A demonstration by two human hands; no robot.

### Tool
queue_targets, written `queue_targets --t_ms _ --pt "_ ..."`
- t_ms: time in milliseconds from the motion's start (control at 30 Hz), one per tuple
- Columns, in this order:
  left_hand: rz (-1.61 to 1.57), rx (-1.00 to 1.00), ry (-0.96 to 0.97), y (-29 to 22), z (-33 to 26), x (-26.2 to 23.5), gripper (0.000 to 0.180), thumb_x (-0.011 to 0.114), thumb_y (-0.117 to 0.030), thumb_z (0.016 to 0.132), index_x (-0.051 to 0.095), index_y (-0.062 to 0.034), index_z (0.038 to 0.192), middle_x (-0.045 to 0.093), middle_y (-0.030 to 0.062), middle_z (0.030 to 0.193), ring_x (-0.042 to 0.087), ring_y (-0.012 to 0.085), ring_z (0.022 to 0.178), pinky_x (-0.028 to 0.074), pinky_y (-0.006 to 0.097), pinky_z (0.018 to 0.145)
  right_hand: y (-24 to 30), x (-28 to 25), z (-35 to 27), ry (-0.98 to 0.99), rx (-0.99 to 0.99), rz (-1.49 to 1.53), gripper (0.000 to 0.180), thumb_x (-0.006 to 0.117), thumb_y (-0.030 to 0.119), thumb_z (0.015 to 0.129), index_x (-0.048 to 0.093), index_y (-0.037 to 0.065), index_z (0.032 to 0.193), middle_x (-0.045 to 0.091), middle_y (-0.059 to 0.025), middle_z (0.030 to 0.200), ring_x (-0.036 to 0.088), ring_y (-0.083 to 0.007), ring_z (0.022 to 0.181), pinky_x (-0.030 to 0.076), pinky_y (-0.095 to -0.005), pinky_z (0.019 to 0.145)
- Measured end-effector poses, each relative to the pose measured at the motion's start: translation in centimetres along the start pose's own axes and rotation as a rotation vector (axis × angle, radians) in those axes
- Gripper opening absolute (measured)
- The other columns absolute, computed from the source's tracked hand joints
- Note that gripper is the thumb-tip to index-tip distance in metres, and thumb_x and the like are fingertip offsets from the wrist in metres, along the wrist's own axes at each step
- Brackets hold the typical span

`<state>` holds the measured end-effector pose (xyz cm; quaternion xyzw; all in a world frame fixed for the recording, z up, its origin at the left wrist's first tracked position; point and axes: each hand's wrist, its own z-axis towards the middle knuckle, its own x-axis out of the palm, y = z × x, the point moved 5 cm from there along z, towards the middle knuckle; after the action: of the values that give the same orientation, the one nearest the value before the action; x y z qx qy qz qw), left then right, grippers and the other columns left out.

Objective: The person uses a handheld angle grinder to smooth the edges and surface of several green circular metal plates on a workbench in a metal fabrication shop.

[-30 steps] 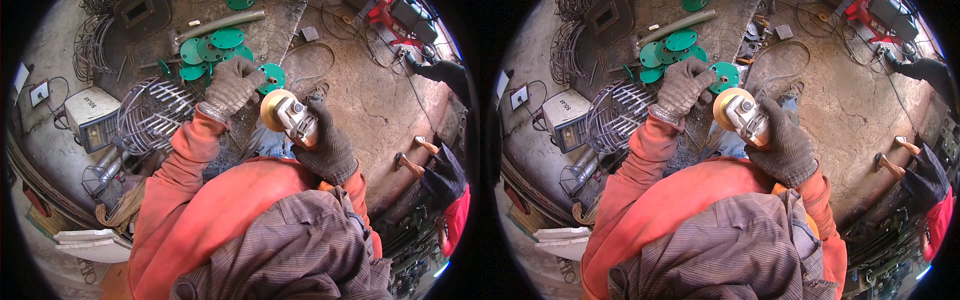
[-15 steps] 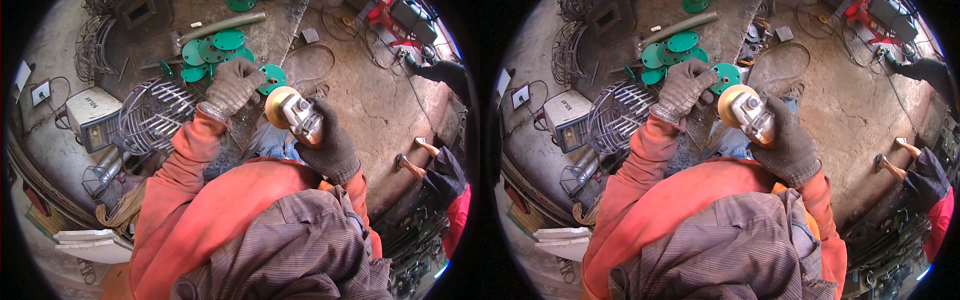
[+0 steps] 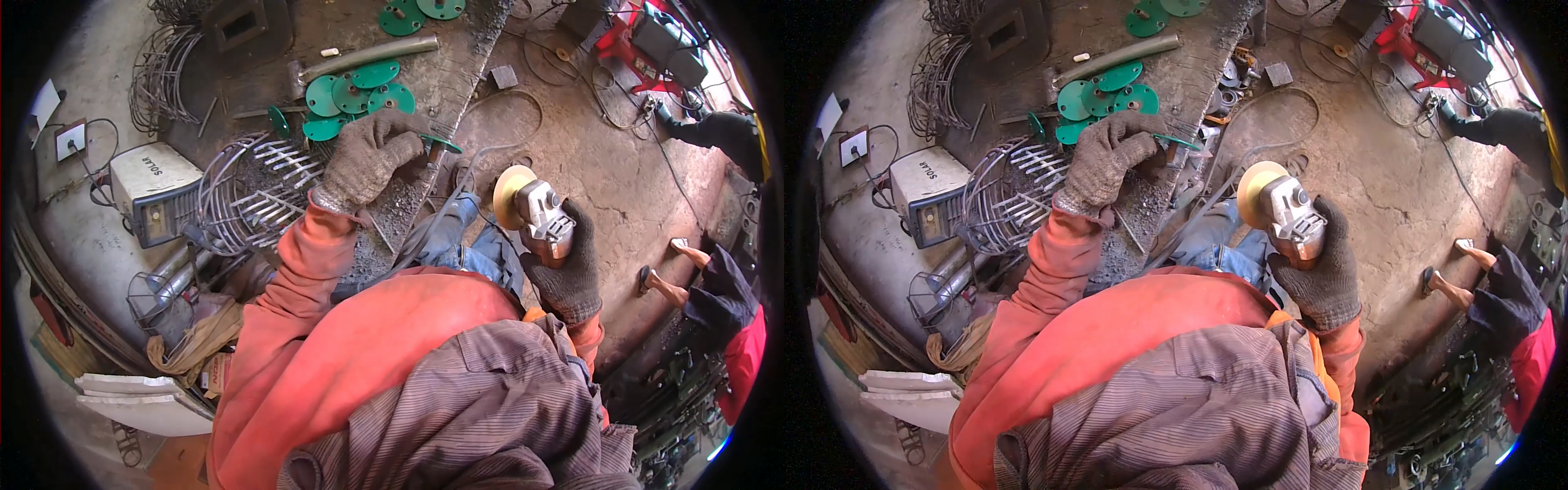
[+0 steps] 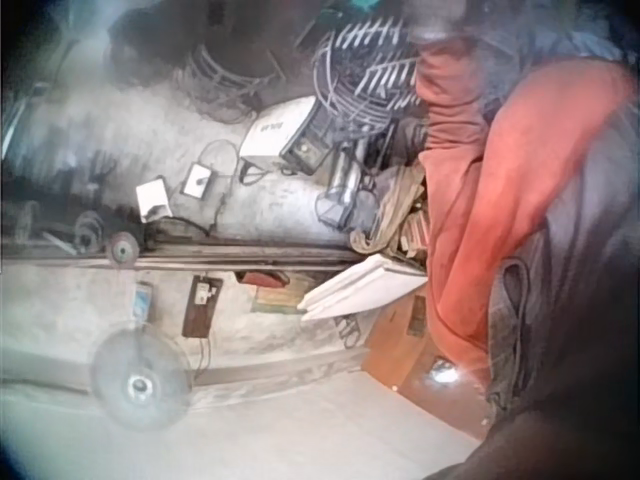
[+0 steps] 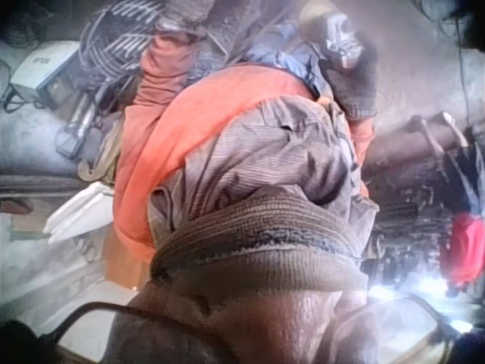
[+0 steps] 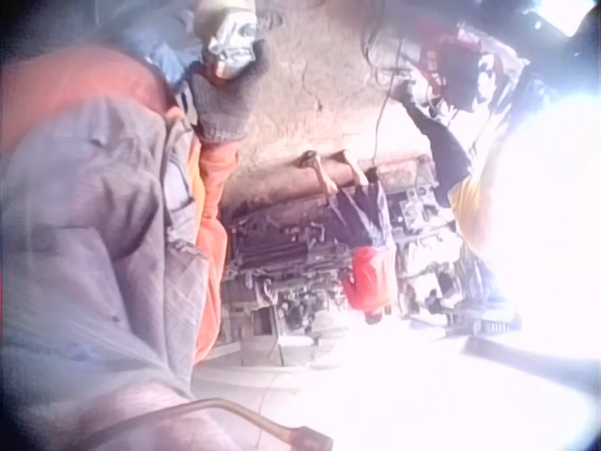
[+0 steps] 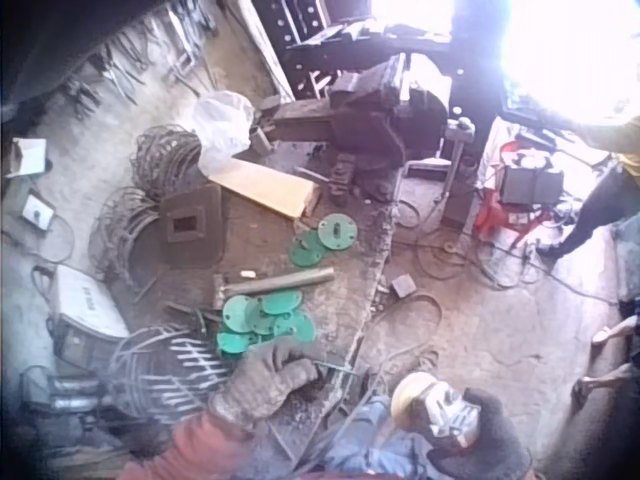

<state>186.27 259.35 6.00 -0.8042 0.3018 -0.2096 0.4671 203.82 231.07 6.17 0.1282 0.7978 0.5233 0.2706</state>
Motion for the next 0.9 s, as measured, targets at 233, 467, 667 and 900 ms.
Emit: queue_targets --t_ms 233,467,667,900 --pt "0.289 -0.211 -0.046 0.6 0.3 0.2 0.019 0.069 -0.019 0.1 0.065 -0.0011 0.095 0.069 0.0072 0.073 0.062 0.0123 0.056 0.05 0.028 0.054 -0.1 1.1 -0.2 0.074 -0.052 -0.086 0.096 0.093 0.01 0.068 0.042 0.009 0.149 0.068 -0.0179 0.126 0.068 -0.0312 0.118 0.055 -0.0416 0.097" --pt "0.47 -0.004 -0.067 1.9 1.0 0.4 0.018 0.071 -0.022 0.099 0.066 -0.0047 0.096 0.065 0.0037 0.069 0.06 0.0105 0.056 0.048 0.029 0.053 2.1 3.6 1.3 0.199 -0.119 -0.168 0.091 0.091 0.019 0.072 0.043 0.01 0.149 0.066 -0.0227 0.128 0.068 -0.0423 0.117 0.057 -0.0451 0.093" --pt "0.487 0.051 -0.073 2.4 1.3 0.0 0.019 0.072 -0.023 0.098 0.066 -0.0057 0.096 0.065 0.0036 0.074 0.063 0.011 0.06 0.049 0.029 0.054 2.8 4.7 2.3 0.212 -0.209 -0.196 0.089 0.086 0.009 0.076 0.04 0.012 0.151 0.067 -0.0188 0.126 0.069 -0.0339 0.118 0.055 -0.0422 0.097" --pt "0.495 0.067 -0.047 2.6 1.7 -0.4 0.02 0.073 -0.023 0.098 0.064 -0.0042 0.094 0.064 0.0039 0.076 0.064 0.0115 0.061 0.051 0.029 0.053 2.3 4.8 3.0 0.272 -0.103 -0.148 0.093 0.088 0.016 0.073 0.04 0.006 0.152 0.061 -0.0223 0.138 0.061 -0.0409 0.128 0.052 -0.0445 0.103"
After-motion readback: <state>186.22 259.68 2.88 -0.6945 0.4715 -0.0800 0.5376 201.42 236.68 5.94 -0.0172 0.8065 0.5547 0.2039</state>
